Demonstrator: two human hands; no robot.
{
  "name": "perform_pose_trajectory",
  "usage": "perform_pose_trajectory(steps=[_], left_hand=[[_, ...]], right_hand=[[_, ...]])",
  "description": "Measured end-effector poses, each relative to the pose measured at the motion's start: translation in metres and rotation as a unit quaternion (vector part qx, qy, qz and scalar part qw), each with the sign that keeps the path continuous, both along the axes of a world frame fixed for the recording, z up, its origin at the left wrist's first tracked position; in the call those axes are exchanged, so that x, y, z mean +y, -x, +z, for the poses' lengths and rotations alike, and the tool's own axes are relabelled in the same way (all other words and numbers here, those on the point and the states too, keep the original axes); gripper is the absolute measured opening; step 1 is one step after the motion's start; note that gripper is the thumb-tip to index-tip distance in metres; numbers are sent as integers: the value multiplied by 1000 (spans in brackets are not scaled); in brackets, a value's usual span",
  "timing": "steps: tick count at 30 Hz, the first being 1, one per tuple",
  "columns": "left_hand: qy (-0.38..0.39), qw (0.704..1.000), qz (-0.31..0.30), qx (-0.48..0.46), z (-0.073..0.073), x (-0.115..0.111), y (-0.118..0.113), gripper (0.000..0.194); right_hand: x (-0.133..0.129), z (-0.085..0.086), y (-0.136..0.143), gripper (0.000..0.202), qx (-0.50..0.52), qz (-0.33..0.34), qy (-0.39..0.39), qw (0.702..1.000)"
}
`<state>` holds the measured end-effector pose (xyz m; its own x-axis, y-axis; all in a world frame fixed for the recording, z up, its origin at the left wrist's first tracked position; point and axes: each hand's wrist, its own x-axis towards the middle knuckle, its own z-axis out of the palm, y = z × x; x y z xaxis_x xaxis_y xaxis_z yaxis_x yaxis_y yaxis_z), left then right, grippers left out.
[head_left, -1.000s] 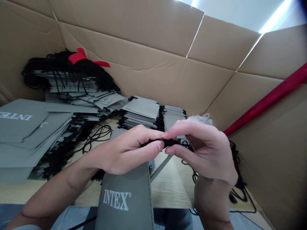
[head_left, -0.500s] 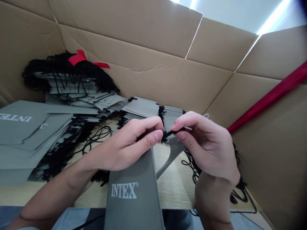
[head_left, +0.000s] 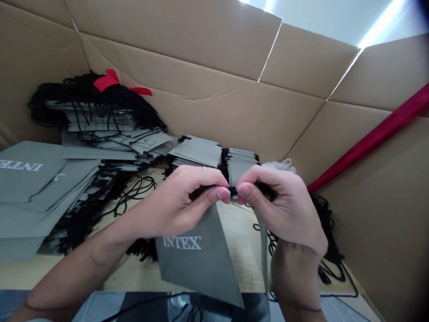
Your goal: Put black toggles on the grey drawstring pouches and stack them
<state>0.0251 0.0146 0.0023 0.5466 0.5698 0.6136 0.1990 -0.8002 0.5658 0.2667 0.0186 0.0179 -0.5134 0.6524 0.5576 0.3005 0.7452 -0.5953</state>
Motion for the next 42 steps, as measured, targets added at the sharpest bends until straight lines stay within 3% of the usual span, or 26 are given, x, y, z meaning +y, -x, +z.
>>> perform_pose_trajectory(steps=[11, 14, 17, 19, 21, 25, 34, 39, 42], left_hand=[[-14, 1000, -13, -13, 8, -5, 11, 25], [-16, 1000, -1, -9, 8, -6, 10, 25], [-18, 1000, 2, -1, 6, -6, 9, 25], [-12, 1000, -4, 1, 5, -6, 9, 23], [-3, 1000, -10, 7, 4, -5, 9, 24], [-18, 999, -5, 26, 3, -4, 8, 30], [-36, 999, 4, -2, 8, -8, 10, 29], [4, 1000, 10, -6, 7, -5, 7, 30], [54, 998, 7, -9, 3, -3, 6, 15]], right_hand=[[4, -9, 8, 39, 62, 60, 69, 994], [1, -5, 7, 34, 49, 38, 43, 997], [-1, -3, 7, 19, 72, 62, 8, 995], [0, -5, 8, 30, 76, 93, -16, 993], [2, -9, 10, 29, 70, 102, -39, 992], [6, -15, 12, 25, 74, 84, -39, 993], [4, -16, 18, 24, 145, 67, 53, 986], [6, -13, 18, 20, 148, 69, 69, 984], [8, -7, 11, 13, 142, 31, 45, 988]])
